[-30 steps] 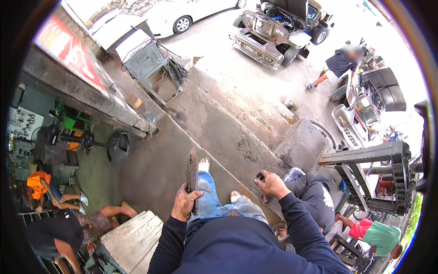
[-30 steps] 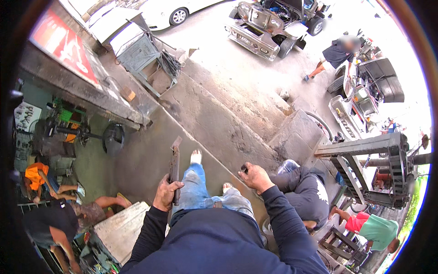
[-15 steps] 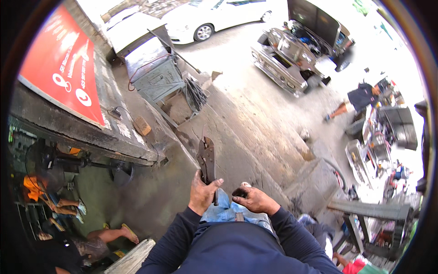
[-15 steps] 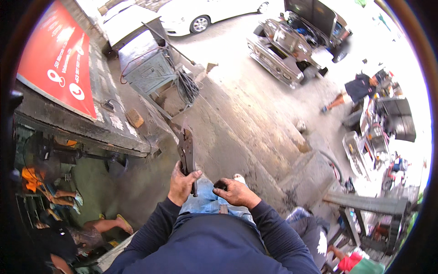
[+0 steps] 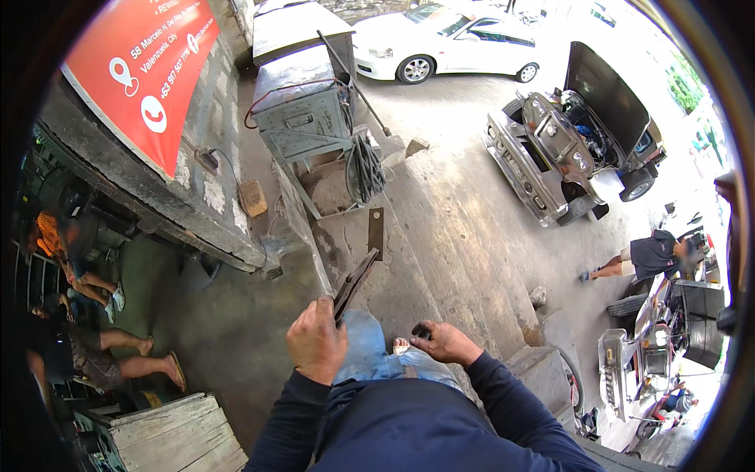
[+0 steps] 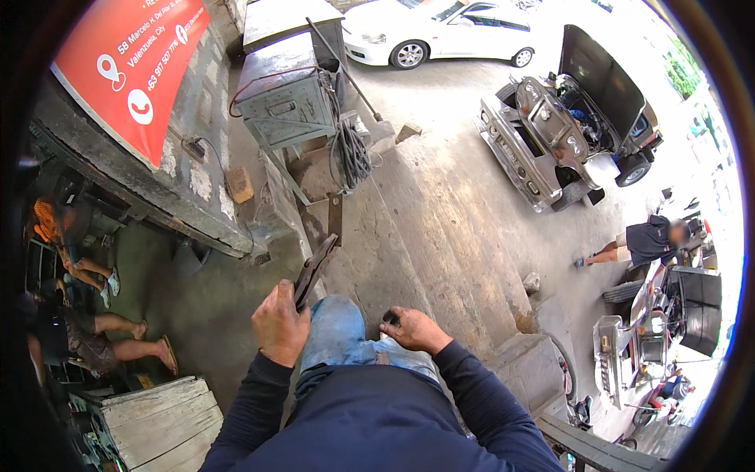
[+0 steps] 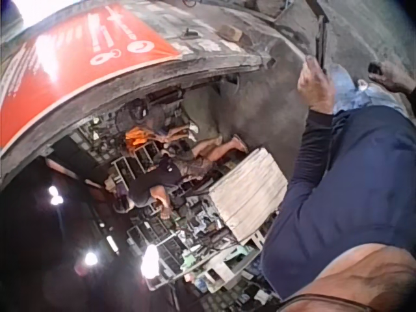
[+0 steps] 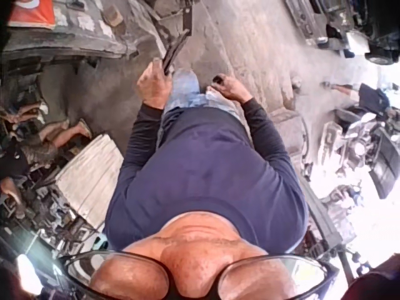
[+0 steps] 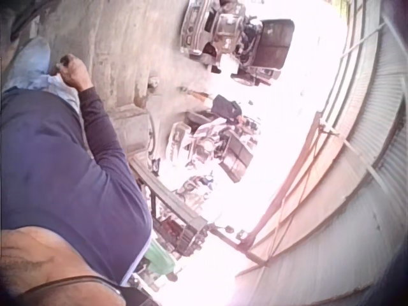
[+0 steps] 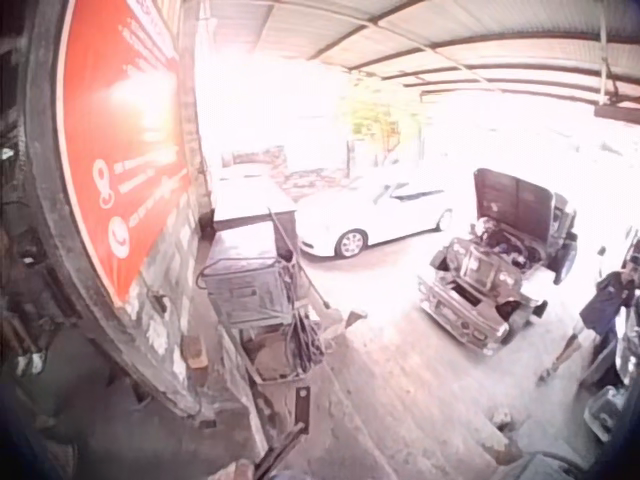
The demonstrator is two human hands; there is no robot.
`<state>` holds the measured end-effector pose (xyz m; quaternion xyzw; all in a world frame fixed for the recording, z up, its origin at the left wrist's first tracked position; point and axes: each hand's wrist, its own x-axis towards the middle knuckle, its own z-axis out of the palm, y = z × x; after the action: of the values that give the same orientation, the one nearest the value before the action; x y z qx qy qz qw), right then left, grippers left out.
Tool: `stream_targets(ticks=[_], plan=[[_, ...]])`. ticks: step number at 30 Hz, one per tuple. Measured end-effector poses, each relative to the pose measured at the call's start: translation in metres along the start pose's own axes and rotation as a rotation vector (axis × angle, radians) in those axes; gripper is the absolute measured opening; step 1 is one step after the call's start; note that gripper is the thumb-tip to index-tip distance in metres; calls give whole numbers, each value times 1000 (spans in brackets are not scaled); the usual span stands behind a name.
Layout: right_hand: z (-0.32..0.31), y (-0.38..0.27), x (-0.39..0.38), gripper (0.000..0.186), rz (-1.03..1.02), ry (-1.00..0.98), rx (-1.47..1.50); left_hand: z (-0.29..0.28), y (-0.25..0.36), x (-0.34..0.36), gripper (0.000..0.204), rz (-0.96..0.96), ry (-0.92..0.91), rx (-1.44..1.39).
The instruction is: The person operates a drill press on a metal bar, then moves to a bench grinder to sharpen a small metal piece. Afterward, the person walks to a vehicle with an open hood and installs the small metal piece into the engine bay using a wrench.
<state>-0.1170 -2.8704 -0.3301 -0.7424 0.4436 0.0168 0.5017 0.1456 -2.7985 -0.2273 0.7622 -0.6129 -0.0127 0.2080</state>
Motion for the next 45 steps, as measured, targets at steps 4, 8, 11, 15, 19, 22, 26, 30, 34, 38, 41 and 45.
stream_targets(ticks=[4, 8, 11, 15, 19, 22, 26, 30, 34, 38, 41, 45], plan=[[-3, 16, -1, 52, 23, -61, 5, 7, 11, -1, 41, -49, -23, 6], [1, 28, 6, 55, -24, -2, -80, 17, 14, -2, 46, -247, -199, -193], [-5, 17, 14, 56, -12, -79, -5, 24, 3, 9, 59, -378, -263, -595], [-32, -29, 42, 51, -166, -97, 46, 42, -16, 36, 66, -446, -142, -897], [-64, -98, 107, 43, -347, 25, 357, 56, -44, 108, 61, -266, 28, -705], [-83, -139, 167, 39, -420, -111, 795, 66, -57, 177, 45, -170, 255, -675], [-95, -188, 281, 36, -340, 180, 563, 78, -78, 275, 34, -310, 269, -853], [-133, -221, 381, 34, -368, 415, 342, 88, -118, 383, 28, -271, 249, -983], [-177, -251, 477, 33, -416, 518, 448, 102, -154, 480, 29, -314, 196, -907], [-208, -258, 552, 32, -391, 471, 520, 128, -187, 560, 40, -327, 89, -956], [-223, -251, 586, 33, -273, 341, 647, 155, -200, 596, 38, -371, 103, -829], [-241, -237, 609, 35, -118, 81, 950, 171, -205, 618, 41, -352, 82, -778]])
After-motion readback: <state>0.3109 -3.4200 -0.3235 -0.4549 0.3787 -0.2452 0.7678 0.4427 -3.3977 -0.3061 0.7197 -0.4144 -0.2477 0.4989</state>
